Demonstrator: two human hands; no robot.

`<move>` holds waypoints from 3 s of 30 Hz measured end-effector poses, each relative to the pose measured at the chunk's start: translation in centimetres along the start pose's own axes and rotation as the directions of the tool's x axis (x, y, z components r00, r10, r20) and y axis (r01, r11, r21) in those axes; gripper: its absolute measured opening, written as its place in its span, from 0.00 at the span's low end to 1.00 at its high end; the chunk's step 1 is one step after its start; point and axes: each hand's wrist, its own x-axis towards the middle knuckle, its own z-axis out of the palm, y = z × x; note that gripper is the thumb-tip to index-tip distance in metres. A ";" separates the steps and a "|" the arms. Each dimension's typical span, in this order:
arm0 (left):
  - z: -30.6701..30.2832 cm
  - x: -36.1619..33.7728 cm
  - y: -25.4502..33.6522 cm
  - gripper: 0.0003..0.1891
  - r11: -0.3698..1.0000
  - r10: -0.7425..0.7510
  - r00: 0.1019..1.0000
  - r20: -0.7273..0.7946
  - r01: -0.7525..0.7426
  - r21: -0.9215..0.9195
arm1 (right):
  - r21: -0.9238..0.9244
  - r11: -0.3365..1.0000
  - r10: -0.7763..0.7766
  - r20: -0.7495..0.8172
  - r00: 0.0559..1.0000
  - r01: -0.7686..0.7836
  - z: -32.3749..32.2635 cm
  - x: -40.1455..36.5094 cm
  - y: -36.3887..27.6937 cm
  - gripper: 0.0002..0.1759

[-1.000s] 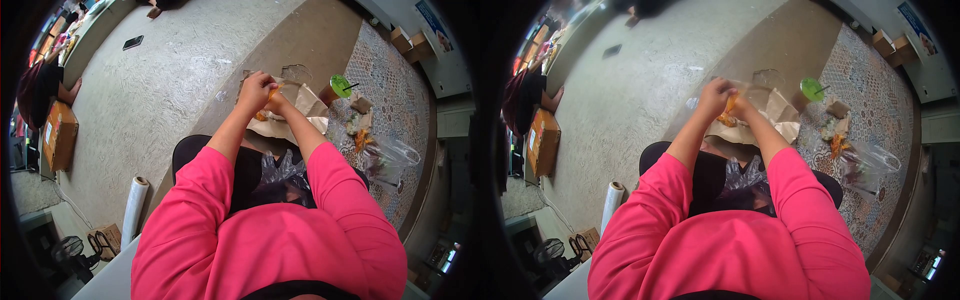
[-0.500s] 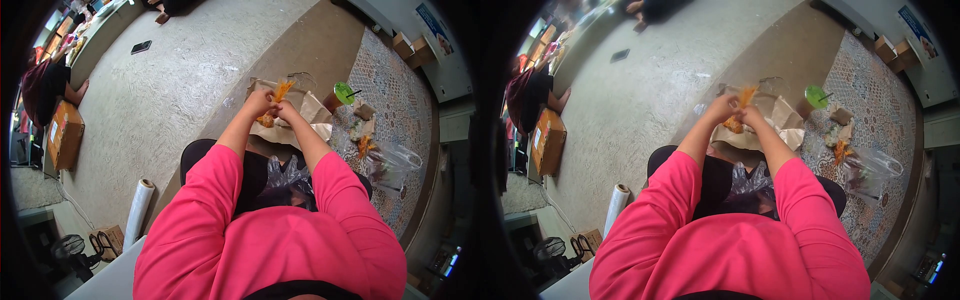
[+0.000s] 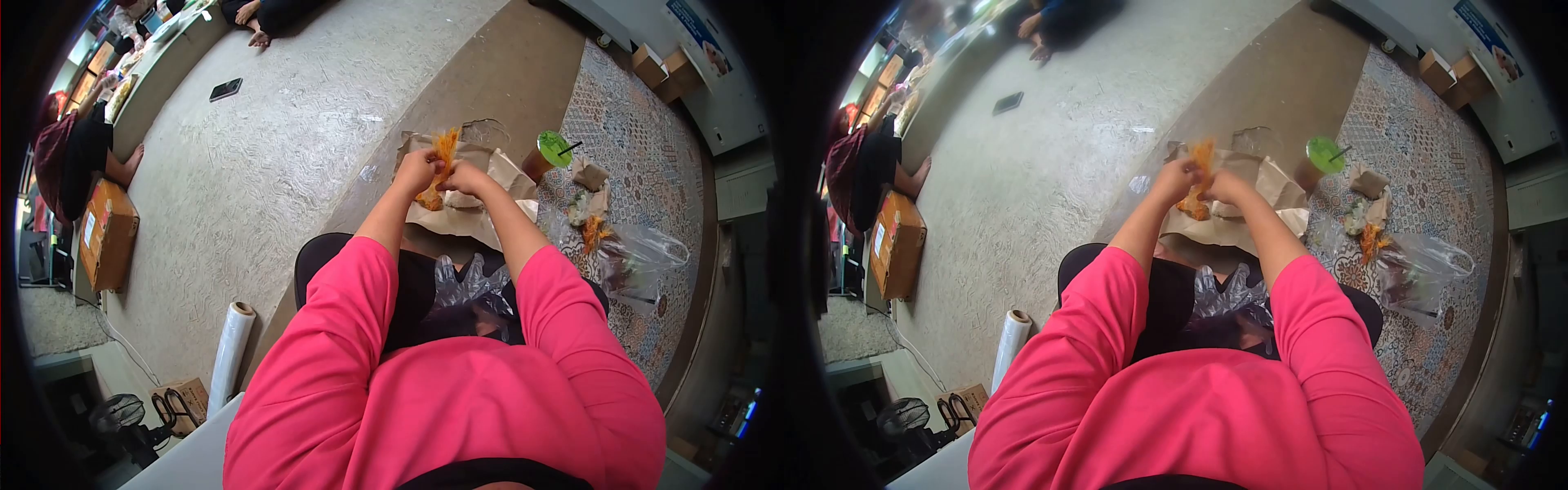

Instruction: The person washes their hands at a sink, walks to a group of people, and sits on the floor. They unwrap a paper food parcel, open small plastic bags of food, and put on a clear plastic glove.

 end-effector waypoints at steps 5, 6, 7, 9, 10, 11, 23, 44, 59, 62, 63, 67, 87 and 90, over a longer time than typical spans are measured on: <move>-0.2 0.1 -0.1 0.09 0.998 -0.025 0.999 -0.037 0.023 -0.054 | 0.190 0.976 0.124 -0.062 0.990 -0.111 1.0 1.0 0.4 0.13; -0.2 0.1 -0.2 0.09 0.998 -0.017 0.999 -0.052 0.014 -0.058 | 0.181 0.970 0.180 -0.079 0.980 -0.163 0.9 0.9 -0.1 0.14; -0.2 0.0 0.0 0.09 0.998 -0.009 0.998 -0.063 0.005 -0.063 | 0.183 0.969 0.181 -0.081 0.980 -0.164 0.8 0.7 -0.6 0.14; -0.1 -0.4 0.2 0.09 1.000 -0.008 0.998 -0.066 0.006 -0.030 | 0.089 0.976 0.207 -0.119 0.971 -0.198 0.9 0.3 -1.3 0.13; -0.1 -0.4 0.4 0.09 1.000 -0.002 0.997 -0.076 0.002 0.001 | 0.090 0.976 0.209 -0.123 0.970 -0.199 1.1 0.2 -1.3 0.13; 0.0 -0.5 0.4 0.09 1.000 0.001 0.997 -0.071 -0.001 0.001 | 0.046 0.986 0.166 -0.176 0.970 -0.160 1.4 0.1 -1.3 0.13; 0.1 0.1 -0.5 0.09 0.957 0.128 0.992 0.017 -0.128 0.261 | 0.301 0.953 0.092 -0.188 0.978 -0.032 0.2 -1.9 -1.3 0.14; 10.0 -7.6 4.4 0.27 0.566 -0.345 0.936 -0.075 0.144 -0.812 | 0.806 -0.488 0.390 -0.143 0.910 0.335 1.9 -8.6 -0.5 0.07; 3.9 -4.6 6.3 0.11 0.780 0.040 0.997 -0.068 -0.074 -0.622 | 0.904 0.419 0.317 -0.235 0.919 0.087 -1.7 -16.6 -3.2 0.09; 3.6 -5.5 7.8 0.10 0.792 0.086 0.993 0.085 -0.017 -0.610 | 0.425 0.799 0.083 -0.778 0.623 0.425 -3.5 -14.1 -1.6 0.17; 3.5 -6.1 8.8 0.10 0.807 0.072 0.987 0.146 0.029 -0.590 | 0.428 0.800 0.092 -0.781 0.618 0.422 -4.1 -13.7 -1.1 0.17; 3.3 -6.8 9.7 0.11 0.798 0.054 0.978 0.201 0.078 -0.597 | 0.836 0.483 0.033 -0.315 0.948 0.261 -6.4 -14.3 -2.1 0.15; 2.5 -5.2 6.2 0.19 0.484 -0.068 0.905 0.420 0.398 -0.779 | 0.957 0.213 0.108 -0.222 0.969 0.196 -6.4 -14.7 -0.4 0.10; 2.5 -4.9 5.9 0.25 0.422 -0.184 0.778 0.601 0.615 -0.666 | 0.911 0.368 0.146 -0.254 0.956 0.186 -6.0 -14.2 0.3 0.10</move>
